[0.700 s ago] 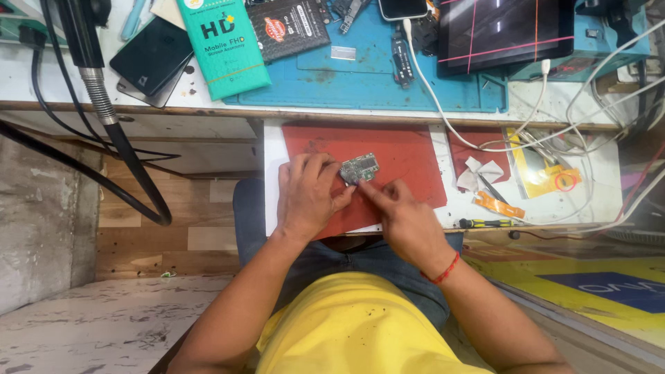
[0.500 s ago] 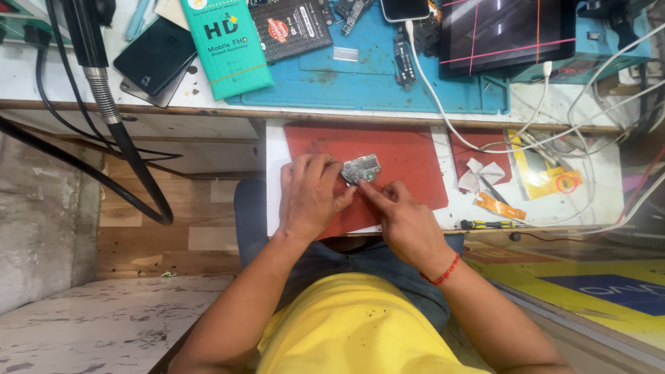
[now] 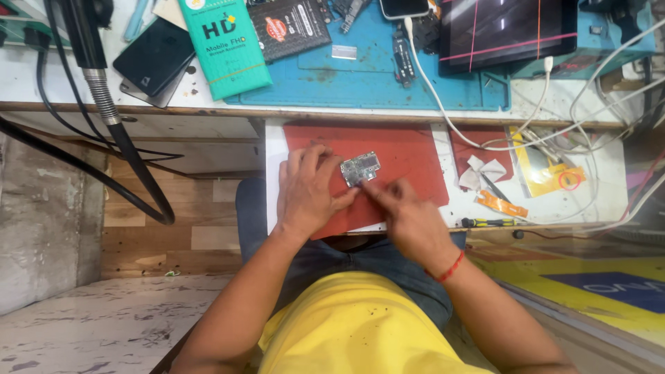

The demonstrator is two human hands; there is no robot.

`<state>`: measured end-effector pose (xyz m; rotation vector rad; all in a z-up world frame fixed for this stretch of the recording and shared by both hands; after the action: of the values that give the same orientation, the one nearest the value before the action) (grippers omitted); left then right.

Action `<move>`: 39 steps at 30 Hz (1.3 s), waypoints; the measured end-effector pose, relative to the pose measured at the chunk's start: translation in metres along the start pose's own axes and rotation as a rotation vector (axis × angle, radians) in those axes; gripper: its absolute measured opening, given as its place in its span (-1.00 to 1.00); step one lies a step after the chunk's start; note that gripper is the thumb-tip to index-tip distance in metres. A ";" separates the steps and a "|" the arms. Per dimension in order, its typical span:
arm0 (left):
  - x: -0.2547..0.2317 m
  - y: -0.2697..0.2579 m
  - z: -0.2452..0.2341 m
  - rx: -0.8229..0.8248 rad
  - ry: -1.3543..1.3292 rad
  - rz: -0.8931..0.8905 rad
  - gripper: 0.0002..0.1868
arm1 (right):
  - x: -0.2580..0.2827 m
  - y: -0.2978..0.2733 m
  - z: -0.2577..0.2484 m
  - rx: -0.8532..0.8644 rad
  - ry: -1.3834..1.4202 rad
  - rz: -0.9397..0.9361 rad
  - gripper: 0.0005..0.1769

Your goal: The person scrapes a small electronic component on a red mat using a metal tool, then uses a heat gun to apply hot air to the component. The workspace contains various tools and electronic parts.

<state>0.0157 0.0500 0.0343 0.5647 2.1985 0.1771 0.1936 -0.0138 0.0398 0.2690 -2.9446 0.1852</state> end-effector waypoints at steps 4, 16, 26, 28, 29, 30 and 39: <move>0.001 -0.002 0.002 0.012 -0.016 -0.015 -0.48 | -0.010 0.007 -0.005 -0.109 -0.023 0.054 -0.33; 0.001 -0.002 0.004 0.016 -0.012 -0.017 -0.49 | -0.012 0.004 -0.005 -0.133 -0.010 0.038 -0.31; 0.003 -0.002 0.004 -0.005 -0.018 -0.013 -0.50 | -0.003 0.011 -0.008 0.007 0.001 -0.010 -0.28; 0.004 -0.003 0.002 -0.003 -0.012 -0.007 -0.50 | 0.001 0.010 -0.008 0.007 0.041 -0.041 -0.30; 0.004 -0.003 0.003 0.001 -0.020 -0.009 -0.50 | -0.001 0.008 -0.009 -0.029 0.033 0.000 -0.33; 0.004 -0.002 0.004 -0.003 -0.032 -0.010 -0.51 | -0.004 0.007 -0.011 -0.067 0.018 0.038 -0.35; 0.005 -0.001 0.007 0.003 -0.050 -0.017 -0.52 | -0.010 0.011 -0.012 -0.066 -0.039 0.101 -0.29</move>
<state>0.0183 0.0506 0.0256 0.5459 2.1544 0.1490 0.2027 0.0006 0.0482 0.1166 -2.9979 0.0965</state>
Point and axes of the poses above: each hand's wrist, its own y-axis towards the middle knuckle, its own z-axis out of the palm, x = y × z, the point moved 5 cm from there along y, towards the middle knuckle, and after that the axes turned 12 degrees about -y, right-handed, at the moved point
